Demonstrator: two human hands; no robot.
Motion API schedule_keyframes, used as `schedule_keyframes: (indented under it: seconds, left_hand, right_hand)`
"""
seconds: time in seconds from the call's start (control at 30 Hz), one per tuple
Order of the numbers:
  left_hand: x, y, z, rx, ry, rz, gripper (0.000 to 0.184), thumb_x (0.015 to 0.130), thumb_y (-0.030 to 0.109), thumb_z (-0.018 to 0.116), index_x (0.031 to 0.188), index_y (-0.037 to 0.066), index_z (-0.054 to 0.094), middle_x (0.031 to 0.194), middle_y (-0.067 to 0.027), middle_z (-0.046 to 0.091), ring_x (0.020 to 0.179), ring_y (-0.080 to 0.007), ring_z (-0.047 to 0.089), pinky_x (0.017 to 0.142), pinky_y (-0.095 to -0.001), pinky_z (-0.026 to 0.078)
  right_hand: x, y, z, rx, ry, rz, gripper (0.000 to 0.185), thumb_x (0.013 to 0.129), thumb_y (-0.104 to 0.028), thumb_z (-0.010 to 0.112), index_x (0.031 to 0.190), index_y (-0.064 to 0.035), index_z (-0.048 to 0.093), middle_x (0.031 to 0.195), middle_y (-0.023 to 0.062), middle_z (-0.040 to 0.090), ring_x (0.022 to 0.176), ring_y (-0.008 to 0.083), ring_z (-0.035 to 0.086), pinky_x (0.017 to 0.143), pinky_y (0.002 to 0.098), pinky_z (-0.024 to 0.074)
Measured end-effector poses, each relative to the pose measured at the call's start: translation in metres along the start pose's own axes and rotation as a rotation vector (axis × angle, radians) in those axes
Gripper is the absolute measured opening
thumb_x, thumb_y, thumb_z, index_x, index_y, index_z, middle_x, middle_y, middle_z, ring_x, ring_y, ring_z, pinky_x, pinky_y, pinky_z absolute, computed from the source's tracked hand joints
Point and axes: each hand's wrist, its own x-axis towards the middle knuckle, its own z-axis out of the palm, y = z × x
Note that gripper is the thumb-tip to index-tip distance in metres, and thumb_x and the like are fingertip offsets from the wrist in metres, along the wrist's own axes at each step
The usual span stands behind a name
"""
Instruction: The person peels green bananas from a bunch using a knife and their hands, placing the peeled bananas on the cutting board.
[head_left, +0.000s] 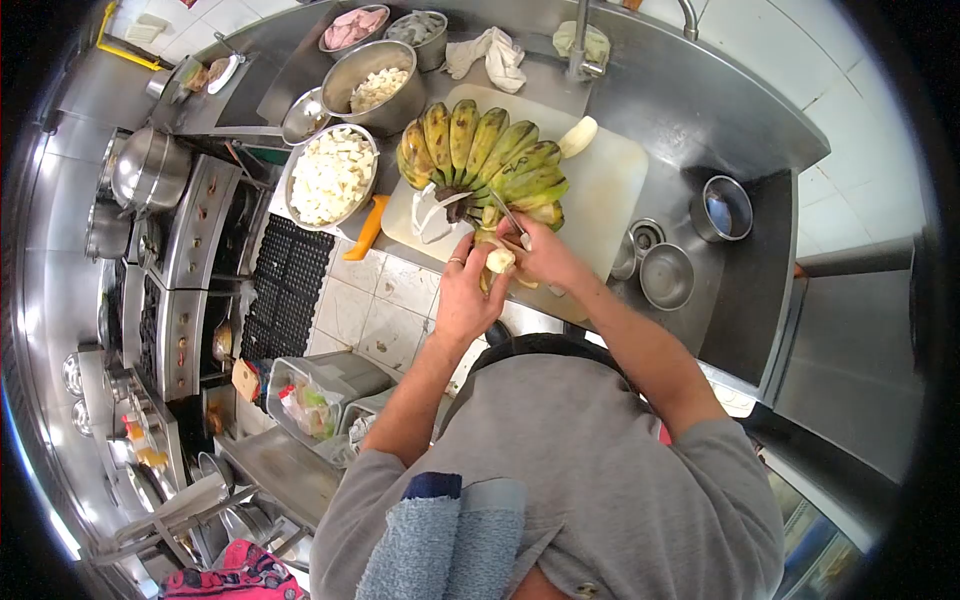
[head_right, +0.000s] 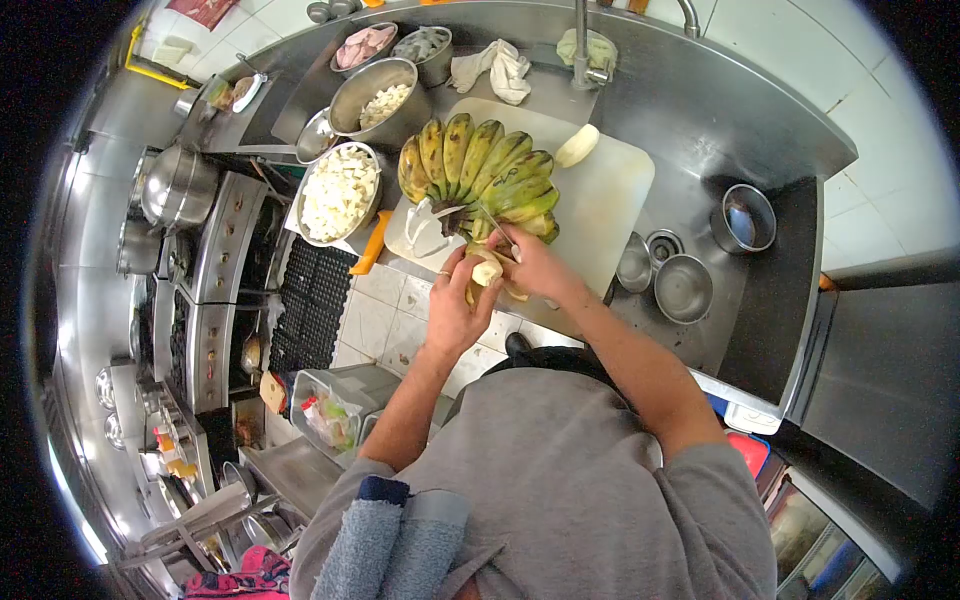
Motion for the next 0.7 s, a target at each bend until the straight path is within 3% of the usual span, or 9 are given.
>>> schedule_keyframes:
  seconds: [0.13,0.23,0.33,0.43,0.47,0.57,0.6,0.7]
  left_hand:
    - [-0.004,-0.004,0.000,-0.035,-0.059,-0.017,0.047,0.080,0.018,0.078,0.119,0.004,0.055,0.132,-0.0324,0.051,0.117,-0.0466,0.056,0.097,-0.0477,0.048]
    - [-0.005,-0.006,0.003,-0.044,0.049,-0.008,0.064,0.078,0.011,0.076,0.134,0.004,0.047,0.133,-0.0281,0.051,0.118,-0.0388,0.058,0.098,-0.0424,0.048]
    - [-0.011,-0.007,0.006,-0.506,-0.082,-0.293,0.081,0.079,0.003,0.070,0.149,0.003,0.030,0.131,-0.0275,0.053,0.119,-0.0353,0.058,0.099,-0.0402,0.047]
    - [-0.014,-0.030,0.006,-0.689,-0.108,-0.308,0.091,0.079,-0.003,0.066,0.155,0.004,0.016,0.130,-0.0235,0.054,0.119,-0.0281,0.057,0.097,-0.0353,0.048]
    - [-0.014,-0.032,0.006,-0.688,-0.094,-0.308,0.079,0.081,-0.003,0.062,0.152,0.001,0.028,0.124,-0.0194,0.060,0.113,-0.0226,0.060,0.095,-0.0325,0.048]
    - [-0.007,-0.038,0.003,-0.623,-0.142,-0.403,0.061,0.086,0.000,0.058,0.144,-0.002,0.042,0.116,-0.0159,0.066,0.105,-0.0193,0.062,0.092,-0.0303,0.049]
    - [-0.006,-0.038,0.002,-0.593,-0.100,-0.374,0.047,0.090,0.005,0.056,0.136,-0.004,0.052,0.112,-0.0129,0.068,0.099,-0.0157,0.062,0.090,-0.0282,0.049]
    - [0.000,-0.039,-0.006,-0.718,-0.175,-0.494,0.046,0.092,0.007,0.057,0.137,-0.004,0.051,0.115,-0.0117,0.067,0.101,-0.0145,0.061,0.090,-0.0277,0.049]
  right_hand:
    - [-0.003,0.002,0.003,0.206,0.009,-0.004,0.030,0.082,-0.012,0.075,0.107,-0.0050,0.059,0.103,0.0042,0.063,0.101,0.0124,0.057,0.094,0.0289,0.0452]
    - [-0.003,0.010,0.005,0.058,0.013,-0.048,0.034,0.083,-0.014,0.074,0.113,-0.0032,0.060,0.107,0.0067,0.064,0.102,0.0157,0.060,0.095,0.0308,0.0468]
    - [-0.014,0.001,-0.002,-0.214,-0.026,-0.112,0.039,0.084,-0.012,0.073,0.118,-0.0009,0.059,0.108,0.0107,0.064,0.102,0.0201,0.062,0.093,0.0322,0.0489]
    - [-0.031,-0.032,-0.001,-0.369,0.039,-0.264,0.035,0.087,-0.007,0.066,0.120,0.0003,0.058,0.114,0.0160,0.065,0.104,0.0320,0.065,0.089,0.0373,0.0519]
    - [-0.031,-0.032,0.001,-0.309,0.003,-0.253,0.036,0.087,-0.007,0.067,0.121,0.0003,0.057,0.115,0.0162,0.064,0.105,0.0309,0.065,0.090,0.0369,0.0518]
    - [-0.030,-0.032,0.001,-0.153,-0.083,-0.209,0.042,0.087,-0.008,0.068,0.126,0.0001,0.056,0.121,0.0167,0.063,0.109,0.0273,0.065,0.094,0.0353,0.0508]
    - [-0.029,-0.031,0.000,-0.117,-0.092,-0.186,0.043,0.087,-0.007,0.068,0.127,0.0001,0.055,0.123,0.0167,0.062,0.110,0.0261,0.064,0.096,0.0347,0.0502]
    - [-0.025,-0.015,0.000,-0.075,-0.100,-0.157,0.048,0.086,-0.005,0.068,0.132,-0.0023,0.053,0.126,0.0112,0.061,0.114,0.0197,0.060,0.099,0.0321,0.0467]
